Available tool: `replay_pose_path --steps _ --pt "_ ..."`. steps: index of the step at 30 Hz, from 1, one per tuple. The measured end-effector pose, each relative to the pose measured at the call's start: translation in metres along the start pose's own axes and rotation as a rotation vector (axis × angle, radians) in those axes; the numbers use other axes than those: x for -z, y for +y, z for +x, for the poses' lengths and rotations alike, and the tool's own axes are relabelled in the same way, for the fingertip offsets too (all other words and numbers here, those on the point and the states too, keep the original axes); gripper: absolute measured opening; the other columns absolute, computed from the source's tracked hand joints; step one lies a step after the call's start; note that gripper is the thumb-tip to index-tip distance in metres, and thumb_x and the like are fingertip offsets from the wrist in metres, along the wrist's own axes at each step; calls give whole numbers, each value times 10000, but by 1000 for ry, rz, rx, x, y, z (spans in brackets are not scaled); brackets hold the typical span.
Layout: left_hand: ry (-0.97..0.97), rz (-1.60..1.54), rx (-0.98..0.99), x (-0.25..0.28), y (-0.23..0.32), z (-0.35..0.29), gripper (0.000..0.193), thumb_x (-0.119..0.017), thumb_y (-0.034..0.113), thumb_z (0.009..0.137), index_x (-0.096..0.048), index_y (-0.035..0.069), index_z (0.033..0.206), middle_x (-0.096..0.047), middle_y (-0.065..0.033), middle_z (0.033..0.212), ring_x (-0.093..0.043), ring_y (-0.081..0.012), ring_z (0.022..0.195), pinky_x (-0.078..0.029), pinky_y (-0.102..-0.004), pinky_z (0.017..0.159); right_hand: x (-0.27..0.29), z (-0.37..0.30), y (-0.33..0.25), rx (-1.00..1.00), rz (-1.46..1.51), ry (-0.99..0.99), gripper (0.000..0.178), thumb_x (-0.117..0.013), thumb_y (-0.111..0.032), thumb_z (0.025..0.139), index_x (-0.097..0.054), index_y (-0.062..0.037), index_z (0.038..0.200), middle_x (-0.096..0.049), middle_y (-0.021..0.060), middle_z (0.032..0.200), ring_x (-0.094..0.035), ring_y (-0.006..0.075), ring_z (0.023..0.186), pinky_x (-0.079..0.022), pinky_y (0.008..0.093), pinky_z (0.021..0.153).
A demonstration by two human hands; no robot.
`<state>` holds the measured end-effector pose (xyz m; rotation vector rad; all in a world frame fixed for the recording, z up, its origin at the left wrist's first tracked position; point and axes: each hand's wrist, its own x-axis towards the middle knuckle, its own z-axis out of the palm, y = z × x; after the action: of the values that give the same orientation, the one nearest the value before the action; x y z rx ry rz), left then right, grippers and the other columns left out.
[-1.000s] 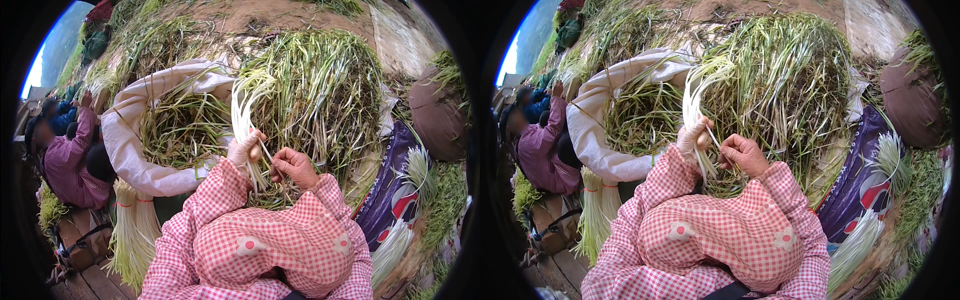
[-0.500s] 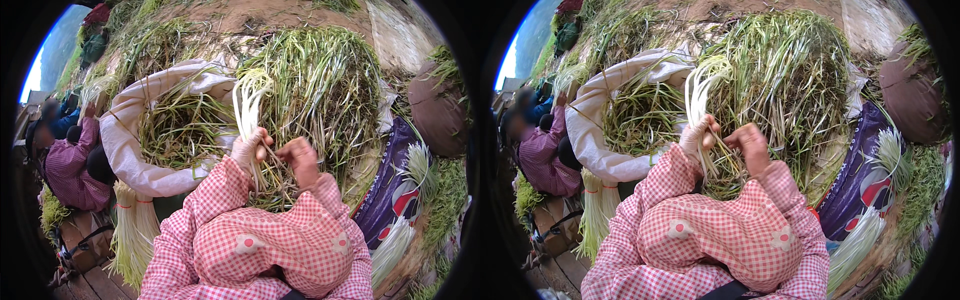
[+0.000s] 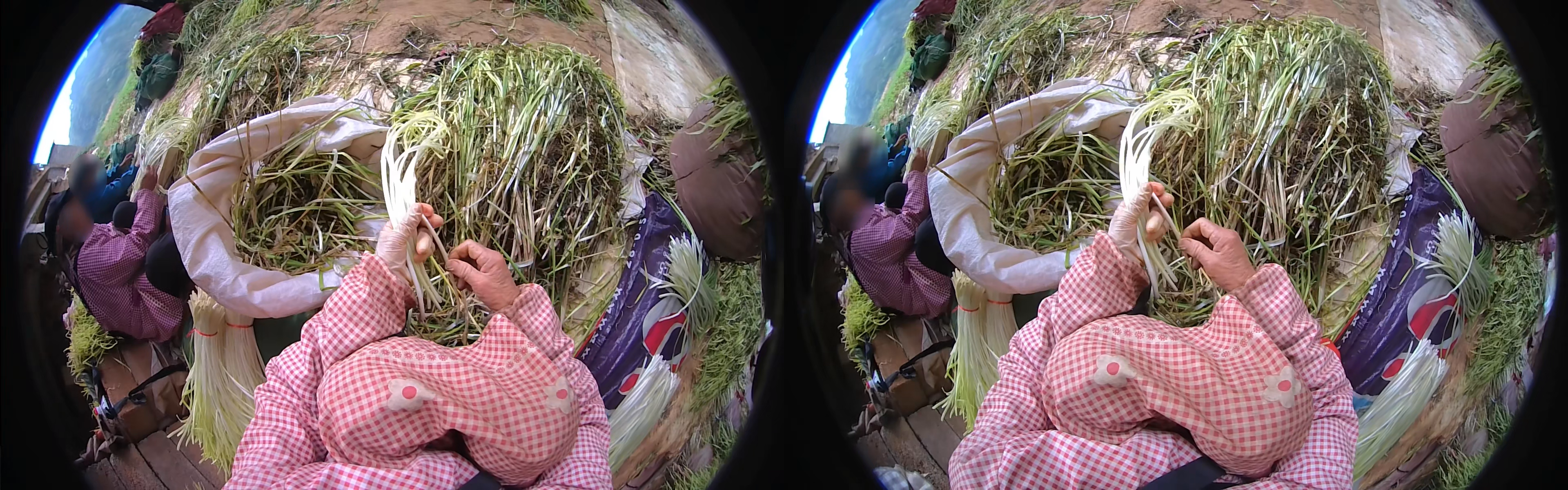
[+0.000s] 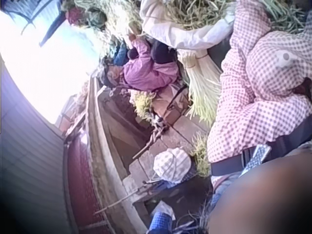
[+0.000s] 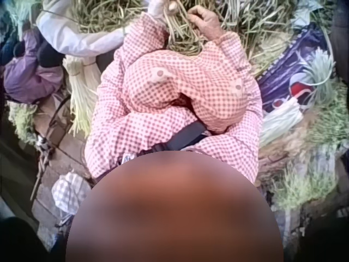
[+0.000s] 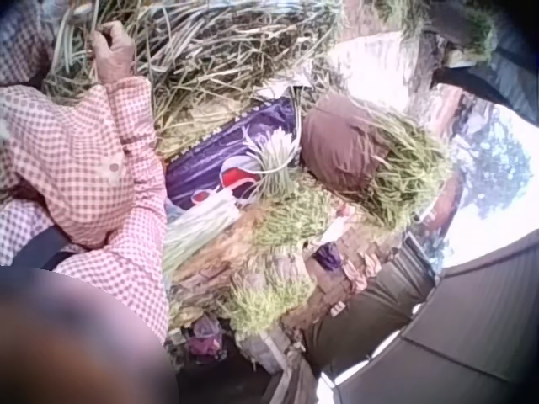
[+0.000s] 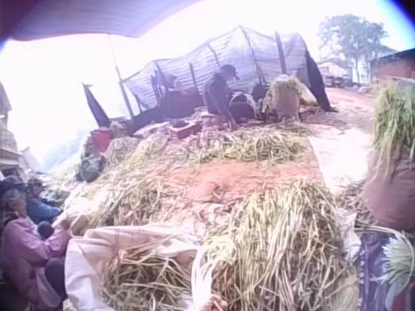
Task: The person sits on the ground and repeatedly gathers handfuls of long green grass, aligns them, and ties them into bundles using thin strips. The bundles are placed into a white sack or onto a pile nearby.
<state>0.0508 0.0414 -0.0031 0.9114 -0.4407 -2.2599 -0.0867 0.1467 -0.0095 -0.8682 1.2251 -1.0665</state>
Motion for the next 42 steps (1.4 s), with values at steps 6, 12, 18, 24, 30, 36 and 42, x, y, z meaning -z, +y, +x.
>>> replay_pose_path --steps 6,12,18,24,30,36,42 --pt "-63 123 -22 -3 0 -2 249 -579 141 832 -516 27 1045 -639 -117 838 -462 -80 396 -325 -198 340 0 -9 -2 -92 -4 -3 125 -522 -131 868 -535 -6 867 -570 36 682 -561 92 561 -468 221 522" --pt "-123 115 39 -10 3 -9 334 -596 61 798 -500 18 1115 -645 -109 793 -455 -78 392 -326 -182 352 14 3 -13 19 -40 148 127 -512 -144 875 -529 -23 911 -552 20 750 -520 85 650 -448 216 564" --pt "-143 263 155 -16 -2 -13 312 -634 82 773 -535 17 1061 -639 -122 761 -433 -77 386 -307 -186 360 18 21 -29 161 102 229 235 -509 -166 876 -528 13 1027 -570 58 914 -533 113 844 -449 240 749" --pt "-140 276 188 -14 -7 -14 201 -638 104 774 -579 24 948 -626 -101 693 -368 -69 349 -242 -194 328 13 27 -30 81 323 239 182 -566 -87 836 -533 26 975 -597 42 830 -560 100 741 -463 218 683" --pt "-135 305 173 -14 -8 -12 194 -631 113 783 -586 18 946 -624 -95 689 -372 -65 351 -240 -193 328 12 24 -27 305 -177 397 70 -577 -75 824 -565 -11 799 -578 14 698 -550 72 635 -462 215 586" --pt "-145 331 199 -16 -5 -14 215 -631 122 783 -581 13 961 -619 -79 688 -367 -56 361 -239 -181 341 11 27 -27 218 228 316 87 -574 -91 838 -553 -12 868 -568 2 709 -534 58 638 -452 188 591" --pt "-155 328 201 -18 -5 -14 170 -620 100 789 -588 21 936 -619 -83 673 -348 -50 346 -223 -178 329 16 26 -26 201 -5 289 119 -572 -114 848 -544 -8 895 -564 4 721 -520 49 650 -448 180 592"
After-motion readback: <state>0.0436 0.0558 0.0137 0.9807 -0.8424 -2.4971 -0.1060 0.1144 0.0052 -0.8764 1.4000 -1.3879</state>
